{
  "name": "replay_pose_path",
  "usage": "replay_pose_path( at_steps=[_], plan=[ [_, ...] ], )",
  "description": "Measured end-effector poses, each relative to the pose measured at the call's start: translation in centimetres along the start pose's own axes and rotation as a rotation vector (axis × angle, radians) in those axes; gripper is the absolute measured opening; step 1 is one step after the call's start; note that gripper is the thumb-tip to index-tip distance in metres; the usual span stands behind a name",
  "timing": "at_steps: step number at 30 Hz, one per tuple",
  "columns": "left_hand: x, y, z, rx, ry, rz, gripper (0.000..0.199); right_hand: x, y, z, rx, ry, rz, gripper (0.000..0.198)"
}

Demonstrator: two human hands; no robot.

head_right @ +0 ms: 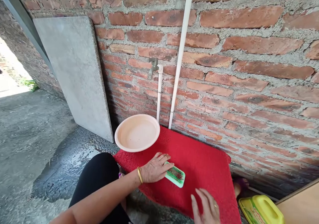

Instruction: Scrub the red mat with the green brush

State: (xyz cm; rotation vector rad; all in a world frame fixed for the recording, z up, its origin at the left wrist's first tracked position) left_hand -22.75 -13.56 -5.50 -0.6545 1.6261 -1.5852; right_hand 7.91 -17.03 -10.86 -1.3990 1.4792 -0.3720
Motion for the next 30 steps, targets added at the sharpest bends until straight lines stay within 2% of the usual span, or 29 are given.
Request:
replay_pose_path(
  at_steps=[2, 4, 8, 12, 15, 18, 22, 24, 27, 30],
  plan=[
    [1.6, 0.5, -1.1, 0.051, -0.125, 0.004, 0.052, -2.3, 1.5, -2.1, 0.027, -0.051, -0.093, 0.045],
    [3.4, 1.1, -2.2, 0.099, -0.201, -0.027, 0.066, -4.5, 2.8, -3.8, 0.070, -0.076, -0.195, 0.047],
    [5.9, 2.1, -4.3, 0.193, -0.259, -0.196, 0.104, -6.8, 4.9, -5.7, 0.148, -0.079, -0.427, 0.050],
    [7.1, 3.0, -5.7, 0.312, -0.255, -0.296, 0.113, -7.0, 5.9, -5.6, 0.113, -0.042, -0.545, 0.054],
    [7.7, 4.1, -6.1, 0.328, -0.222, -0.291, 0.113, -6.5, 6.3, -6.1, 0.111, -0.008, -0.476, 0.050],
    [7.9, 5.1, -6.2, 0.293, -0.236, -0.268, 0.113, -5.6, 7.2, -8.6, 0.129, -0.009, -0.383, 0.047],
    [8.0, 5.7, -6.2, 0.266, -0.237, -0.225, 0.113, -4.6, 8.7, -12.6, 0.146, -0.051, -0.385, 0.046],
    [8.0, 5.7, -6.3, 0.253, -0.238, -0.213, 0.115, -4.4, 9.0, -13.2, 0.163, -0.046, -0.382, 0.048],
    [7.8, 5.9, -6.4, 0.248, -0.242, -0.217, 0.119, -4.1, 8.3, -11.4, 0.225, 0.015, -0.339, 0.048],
    [7.5, 6.1, -6.5, 0.260, -0.257, -0.250, 0.123, -3.5, 6.1, -7.1, 0.332, 0.143, -0.244, 0.050]
  ],
)
Point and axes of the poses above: each hand's wrist, its own x-axis away from the middle knuckle, its own y-axis out of the palm, z = x × y, the point moved 1 cm from there along -x, towards the middle knuckle, and after that the axes turned 8 degrees about -z, right-handed, at the moved point
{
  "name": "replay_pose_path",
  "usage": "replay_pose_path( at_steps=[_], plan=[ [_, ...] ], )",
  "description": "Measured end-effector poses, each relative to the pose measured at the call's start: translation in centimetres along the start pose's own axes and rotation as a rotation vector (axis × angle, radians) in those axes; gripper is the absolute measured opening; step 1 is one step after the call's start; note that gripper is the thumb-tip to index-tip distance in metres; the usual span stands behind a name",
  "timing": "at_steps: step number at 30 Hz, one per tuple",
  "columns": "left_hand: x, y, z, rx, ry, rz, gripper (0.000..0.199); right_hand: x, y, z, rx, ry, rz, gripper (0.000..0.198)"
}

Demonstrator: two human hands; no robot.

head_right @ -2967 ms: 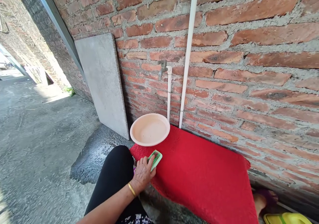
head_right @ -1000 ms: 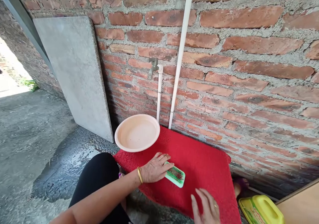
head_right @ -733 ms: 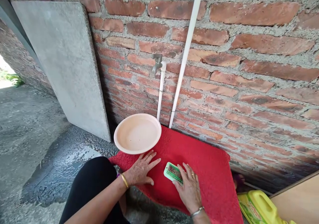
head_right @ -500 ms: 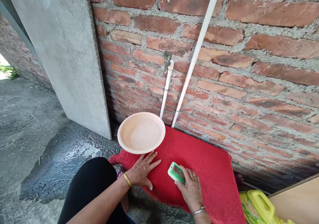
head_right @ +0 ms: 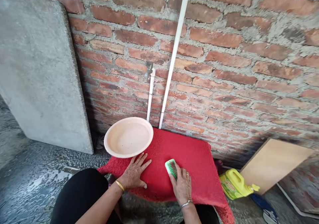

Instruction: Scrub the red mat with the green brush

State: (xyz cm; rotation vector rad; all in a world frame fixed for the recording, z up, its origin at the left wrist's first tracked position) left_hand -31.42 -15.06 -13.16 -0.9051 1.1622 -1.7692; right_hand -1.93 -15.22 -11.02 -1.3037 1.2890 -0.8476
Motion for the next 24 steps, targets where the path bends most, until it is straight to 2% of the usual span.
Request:
replay_pose_path(
  at_steps=[4, 7, 9, 14, 17, 18, 20, 24],
  plan=[
    [-0.4, -0.1, -0.1, 0.018, -0.007, -0.054, 0.127, 0.8, -1.0, 7.3, 0.100, 0.302, 0.085, 0.060],
    [-0.5, -0.3, -0.1, 0.031, -0.001, -0.079, 0.128, 0.9, -1.4, 9.5, 0.060, 0.491, 0.142, 0.068],
    [-0.4, -0.6, -0.1, 0.030, -0.001, -0.077, 0.127, 0.5, -1.1, 8.1, -0.046, 0.452, 0.176, 0.067],
    [0.1, -1.6, 0.6, -0.021, -0.027, -0.060, 0.124, -0.7, 1.2, -2.2, -0.245, 0.049, 0.142, 0.047],
    [0.3, -2.1, 1.0, -0.050, -0.043, -0.091, 0.123, -1.0, 2.4, -6.2, -0.226, -0.066, 0.098, 0.043],
    [0.3, -2.1, 1.0, -0.058, -0.043, -0.094, 0.123, -1.0, 2.7, -6.4, -0.212, -0.071, 0.088, 0.042],
    [0.3, -2.0, 1.0, -0.069, -0.039, -0.076, 0.123, -0.9, 2.9, -4.9, -0.180, -0.037, 0.085, 0.043],
    [0.3, -1.4, 0.8, -0.085, -0.028, -0.022, 0.121, 0.0, 1.9, 2.8, -0.090, 0.132, 0.131, 0.053]
  ],
)
Point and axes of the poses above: each hand's wrist, its own x-axis away from the middle knuckle, its own y-axis out of the palm, z = x × y, the point moved 1 cm from there along -x, towards the middle knuckle, and after that the axes turned 8 degrees about -z, right-handed, at the moved point
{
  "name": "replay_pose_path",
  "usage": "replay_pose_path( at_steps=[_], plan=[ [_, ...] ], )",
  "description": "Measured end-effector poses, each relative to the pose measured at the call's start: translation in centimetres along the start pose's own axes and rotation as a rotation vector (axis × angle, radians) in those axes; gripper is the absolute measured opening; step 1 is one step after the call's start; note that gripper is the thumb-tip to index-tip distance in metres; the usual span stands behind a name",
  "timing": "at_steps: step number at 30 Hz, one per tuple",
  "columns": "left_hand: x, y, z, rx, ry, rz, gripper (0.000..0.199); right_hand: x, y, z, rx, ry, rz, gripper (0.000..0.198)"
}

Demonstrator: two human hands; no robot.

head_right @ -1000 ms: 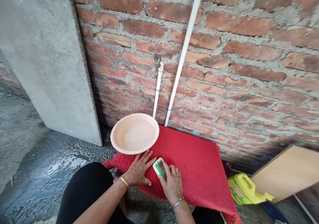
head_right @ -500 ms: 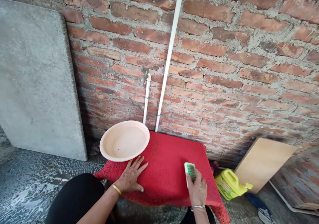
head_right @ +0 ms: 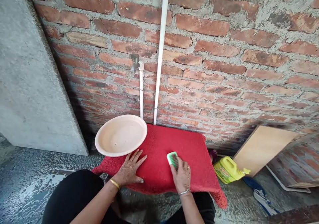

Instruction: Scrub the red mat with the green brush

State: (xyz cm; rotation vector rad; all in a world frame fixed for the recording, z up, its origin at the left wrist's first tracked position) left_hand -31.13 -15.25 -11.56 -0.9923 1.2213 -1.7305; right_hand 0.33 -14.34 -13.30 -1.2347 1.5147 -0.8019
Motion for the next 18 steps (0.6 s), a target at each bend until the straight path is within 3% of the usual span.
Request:
replay_pose_path(
  at_steps=[3, 6, 8, 14, 16, 18],
  plan=[
    [0.0, 0.5, 0.0, -0.002, 0.017, 0.026, 0.119, -0.3, -2.1, 5.6, 0.093, 0.208, 0.057, 0.064],
    [0.0, 0.7, 0.0, -0.003, 0.044, 0.041, 0.117, -0.7, -3.4, 7.4, 0.114, 0.383, 0.099, 0.070],
    [0.0, 0.6, 0.1, -0.003, 0.049, 0.044, 0.118, -1.0, -3.2, 5.7, 0.053, 0.348, 0.109, 0.068],
    [-0.1, 0.4, 0.2, -0.030, 0.039, 0.027, 0.121, -1.1, 0.8, -5.7, -0.169, -0.131, -0.009, 0.046],
    [-0.1, 0.4, 0.1, -0.030, 0.040, 0.023, 0.122, -0.9, 1.7, -7.6, -0.168, -0.198, -0.050, 0.043],
    [0.0, 0.5, -0.1, -0.024, 0.045, 0.021, 0.121, -1.0, 2.0, -7.5, -0.139, -0.201, -0.068, 0.043]
  ],
)
Point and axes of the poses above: each hand's wrist, its own x-axis away from the middle knuckle, its own y-axis out of the palm, z = x × y, the point moved 1 cm from there along -x, towards the middle knuckle, and after that the axes turned 8 degrees about -z, right-handed, at the moved point
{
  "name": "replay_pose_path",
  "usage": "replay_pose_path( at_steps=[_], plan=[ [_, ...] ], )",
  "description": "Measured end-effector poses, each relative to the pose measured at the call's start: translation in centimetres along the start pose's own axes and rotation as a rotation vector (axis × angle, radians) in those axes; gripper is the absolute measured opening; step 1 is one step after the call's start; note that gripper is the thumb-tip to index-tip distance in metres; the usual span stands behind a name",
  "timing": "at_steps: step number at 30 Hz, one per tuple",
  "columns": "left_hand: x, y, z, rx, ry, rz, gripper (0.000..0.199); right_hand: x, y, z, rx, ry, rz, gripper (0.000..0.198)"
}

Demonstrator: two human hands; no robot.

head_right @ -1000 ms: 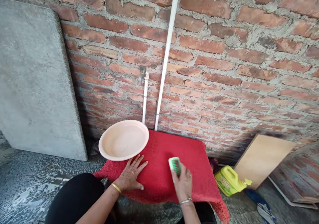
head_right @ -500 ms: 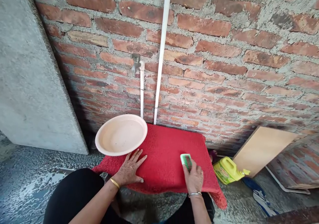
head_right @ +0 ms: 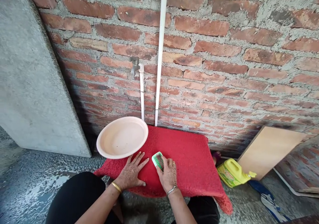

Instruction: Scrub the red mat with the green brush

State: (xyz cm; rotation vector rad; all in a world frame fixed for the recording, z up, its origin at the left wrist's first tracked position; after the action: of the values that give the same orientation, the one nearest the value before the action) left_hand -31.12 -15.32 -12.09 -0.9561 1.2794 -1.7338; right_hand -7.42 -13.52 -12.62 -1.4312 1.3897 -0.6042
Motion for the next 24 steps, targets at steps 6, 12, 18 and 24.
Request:
replay_pose_path(
  at_steps=[6, 12, 18, 24],
  plan=[
    [0.0, 0.5, -0.3, 0.065, 0.019, 0.021, 0.117, 1.4, -4.2, 9.4, 0.194, 0.286, 0.080, 0.056],
    [-0.1, 0.6, -0.1, 0.091, 0.018, 0.011, 0.118, 2.1, -7.2, 13.9, 0.220, 0.602, 0.200, 0.074],
    [0.0, 0.7, -0.1, 0.062, 0.005, 0.023, 0.122, -1.1, -2.3, 2.5, -0.054, 0.102, 0.061, 0.052],
    [0.1, 0.9, -0.3, 0.047, 0.014, 0.031, 0.124, -2.4, 0.0, -0.7, 0.007, -0.029, -0.048, 0.043]
  ],
)
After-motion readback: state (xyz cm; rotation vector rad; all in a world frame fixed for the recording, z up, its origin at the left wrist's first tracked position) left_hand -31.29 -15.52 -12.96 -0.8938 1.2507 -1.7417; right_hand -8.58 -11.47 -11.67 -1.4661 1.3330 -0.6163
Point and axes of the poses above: each hand's wrist, its own x-axis away from the middle knuckle, its own y-axis out of the palm, z = x × y, the point moved 1 cm from there along -x, towards the middle knuckle, and after that the axes turned 8 degrees about -z, right-handed, at the moved point
